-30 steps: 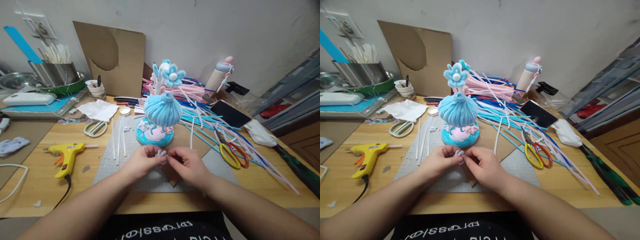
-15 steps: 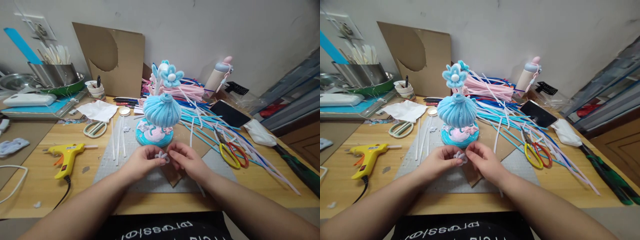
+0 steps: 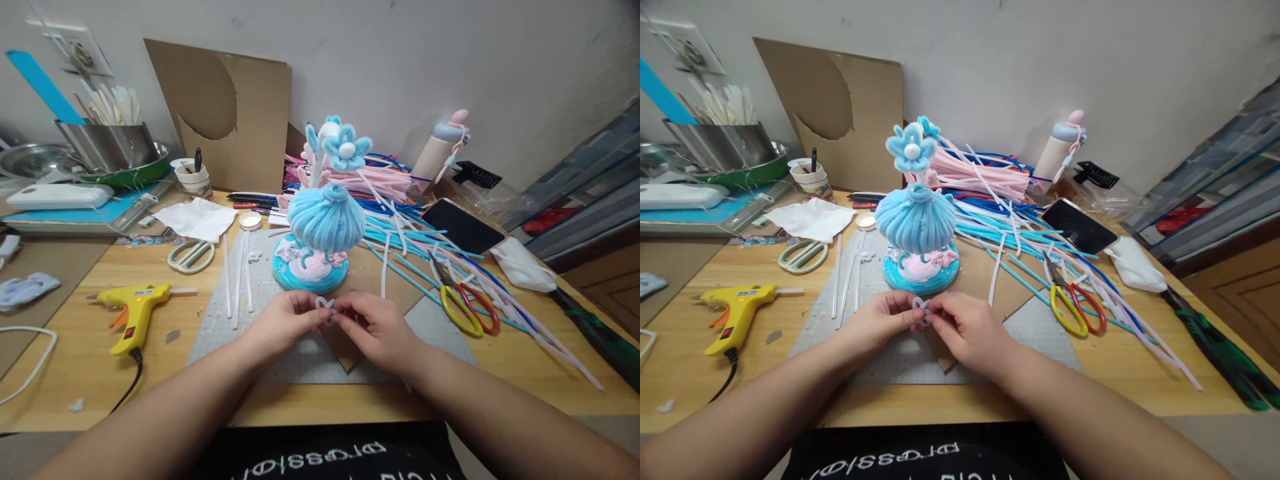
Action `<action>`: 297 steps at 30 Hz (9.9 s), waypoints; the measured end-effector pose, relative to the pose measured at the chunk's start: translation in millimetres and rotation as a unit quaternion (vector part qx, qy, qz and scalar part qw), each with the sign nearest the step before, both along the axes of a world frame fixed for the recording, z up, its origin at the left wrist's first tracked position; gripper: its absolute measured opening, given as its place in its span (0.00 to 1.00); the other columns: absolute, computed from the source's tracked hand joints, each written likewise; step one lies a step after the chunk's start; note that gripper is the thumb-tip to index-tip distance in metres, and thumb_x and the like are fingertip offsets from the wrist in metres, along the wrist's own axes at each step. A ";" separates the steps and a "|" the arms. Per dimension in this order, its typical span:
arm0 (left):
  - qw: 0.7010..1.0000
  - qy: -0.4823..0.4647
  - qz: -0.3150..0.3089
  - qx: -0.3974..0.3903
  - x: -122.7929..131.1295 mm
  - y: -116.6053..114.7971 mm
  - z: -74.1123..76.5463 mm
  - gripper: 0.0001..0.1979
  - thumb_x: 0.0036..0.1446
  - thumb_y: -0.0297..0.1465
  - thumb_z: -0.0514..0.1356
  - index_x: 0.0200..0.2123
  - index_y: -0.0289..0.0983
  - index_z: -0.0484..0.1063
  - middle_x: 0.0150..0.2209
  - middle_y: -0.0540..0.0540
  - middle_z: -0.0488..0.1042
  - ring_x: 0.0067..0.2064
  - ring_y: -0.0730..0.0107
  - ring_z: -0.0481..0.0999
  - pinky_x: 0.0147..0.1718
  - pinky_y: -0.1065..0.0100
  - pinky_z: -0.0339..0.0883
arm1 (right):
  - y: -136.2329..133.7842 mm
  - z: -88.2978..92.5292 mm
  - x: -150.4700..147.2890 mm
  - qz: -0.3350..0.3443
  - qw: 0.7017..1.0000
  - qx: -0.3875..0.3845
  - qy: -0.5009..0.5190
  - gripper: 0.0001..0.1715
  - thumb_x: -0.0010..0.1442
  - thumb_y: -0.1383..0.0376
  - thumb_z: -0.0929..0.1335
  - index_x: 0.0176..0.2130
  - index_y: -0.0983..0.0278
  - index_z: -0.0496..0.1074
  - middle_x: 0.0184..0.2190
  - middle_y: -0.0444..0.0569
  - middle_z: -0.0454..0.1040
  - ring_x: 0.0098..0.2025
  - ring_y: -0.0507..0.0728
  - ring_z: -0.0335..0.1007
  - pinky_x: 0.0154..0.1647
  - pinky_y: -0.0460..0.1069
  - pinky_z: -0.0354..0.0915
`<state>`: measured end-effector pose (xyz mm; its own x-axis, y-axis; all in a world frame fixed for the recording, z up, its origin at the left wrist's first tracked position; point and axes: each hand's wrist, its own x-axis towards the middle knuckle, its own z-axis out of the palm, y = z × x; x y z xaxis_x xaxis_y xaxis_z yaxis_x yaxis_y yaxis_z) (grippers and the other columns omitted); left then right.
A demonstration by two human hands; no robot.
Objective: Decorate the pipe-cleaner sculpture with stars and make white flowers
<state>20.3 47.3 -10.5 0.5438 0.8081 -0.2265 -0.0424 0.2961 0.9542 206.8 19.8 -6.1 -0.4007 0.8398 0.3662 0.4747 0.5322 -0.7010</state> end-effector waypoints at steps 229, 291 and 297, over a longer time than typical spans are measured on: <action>0.997 -0.049 0.023 -0.058 5.8 -7.4 10.6 0.16 0.43 0.38 0.69 0.26 0.31 0.71 0.23 0.49 0.74 0.26 0.75 0.73 0.29 0.71 0.68 | 10.4 1.4 -5.4 0.121 0.673 -0.604 0.409 0.07 0.53 0.67 0.69 0.30 0.66 0.65 0.14 0.32 0.52 0.13 0.42 0.42 0.14 0.39 0.39; 0.980 -0.121 0.023 -0.157 2.2 -9.9 8.3 0.10 0.45 0.31 0.69 0.26 0.32 0.72 0.25 0.48 0.75 0.27 0.77 0.73 0.29 0.74 0.66 | 4.7 -0.8 2.9 0.046 0.999 -0.010 0.001 0.04 0.59 0.68 0.65 0.37 0.62 0.69 0.29 0.46 0.73 0.28 0.52 0.68 0.29 0.46 0.64; 0.981 -0.109 0.022 -0.158 3.5 -10.7 6.4 0.11 0.43 0.32 0.70 0.26 0.31 0.73 0.25 0.48 0.75 0.27 0.76 0.73 0.29 0.73 0.67 | 4.8 -1.0 0.6 0.036 0.998 0.047 -0.012 0.04 0.58 0.69 0.65 0.36 0.62 0.69 0.29 0.47 0.75 0.28 0.52 0.70 0.29 0.46 0.65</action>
<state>23.8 36.6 -4.0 0.5728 0.7407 -0.3511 -0.2551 0.5681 0.7824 207.5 24.5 -7.1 -0.4694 0.7704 0.4315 0.4487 0.6290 -0.6348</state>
